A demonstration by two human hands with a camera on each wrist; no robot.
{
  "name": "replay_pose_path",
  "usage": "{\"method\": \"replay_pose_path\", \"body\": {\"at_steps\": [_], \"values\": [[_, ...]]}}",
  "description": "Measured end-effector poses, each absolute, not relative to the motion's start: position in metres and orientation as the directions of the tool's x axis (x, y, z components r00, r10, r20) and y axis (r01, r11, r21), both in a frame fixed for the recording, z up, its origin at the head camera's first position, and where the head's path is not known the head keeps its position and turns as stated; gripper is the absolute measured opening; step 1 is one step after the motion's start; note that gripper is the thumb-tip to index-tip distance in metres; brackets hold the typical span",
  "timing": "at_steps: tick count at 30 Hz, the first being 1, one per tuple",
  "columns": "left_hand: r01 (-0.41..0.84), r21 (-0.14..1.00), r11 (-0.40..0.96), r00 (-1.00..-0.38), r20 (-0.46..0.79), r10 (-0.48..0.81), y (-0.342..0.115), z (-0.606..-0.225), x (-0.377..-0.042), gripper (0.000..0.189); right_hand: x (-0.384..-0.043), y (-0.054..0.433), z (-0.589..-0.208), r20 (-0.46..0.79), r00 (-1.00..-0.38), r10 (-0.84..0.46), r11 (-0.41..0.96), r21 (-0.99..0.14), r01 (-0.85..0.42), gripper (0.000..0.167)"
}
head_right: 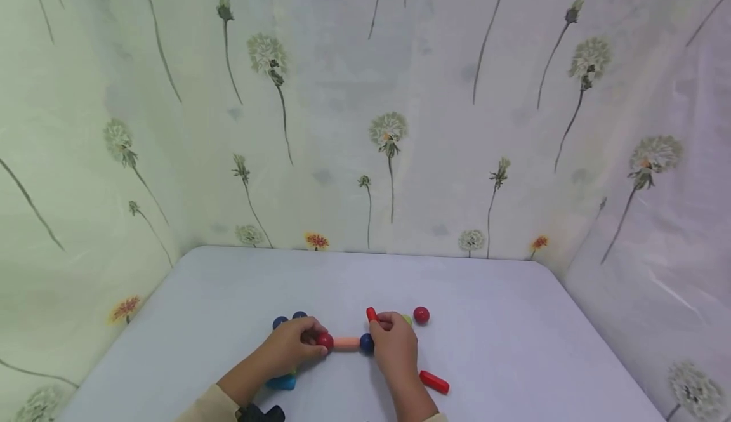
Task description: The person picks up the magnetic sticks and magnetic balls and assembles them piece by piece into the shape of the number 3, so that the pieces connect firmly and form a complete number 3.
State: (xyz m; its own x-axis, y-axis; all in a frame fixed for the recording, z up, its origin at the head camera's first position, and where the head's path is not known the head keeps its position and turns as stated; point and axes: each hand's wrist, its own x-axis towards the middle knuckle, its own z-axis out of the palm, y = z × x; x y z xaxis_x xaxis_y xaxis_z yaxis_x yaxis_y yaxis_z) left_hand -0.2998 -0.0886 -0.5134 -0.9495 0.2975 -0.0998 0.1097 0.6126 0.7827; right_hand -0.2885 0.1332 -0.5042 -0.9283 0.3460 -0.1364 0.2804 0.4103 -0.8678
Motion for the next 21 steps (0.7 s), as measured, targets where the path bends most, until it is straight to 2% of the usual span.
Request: {"method": "replay_pose_path", "body": {"at_steps": [13, 21], "values": [[0.105, 0.767, 0.634, -0.949, -0.112, 0.293, -0.090, -0.512, -0.300, 0.024, -0.292, 0.123, -0.516, -0.121, -0.933, 0.339, 0.377, -0.891, 0.252, 0.032], [0.108, 0.765, 0.635, -0.951, -0.108, 0.291, -0.090, -0.513, -0.301, 0.024, -0.293, 0.123, -0.521, -0.069, -0.943, 0.326, 0.435, -0.874, 0.215, 0.032]]}}
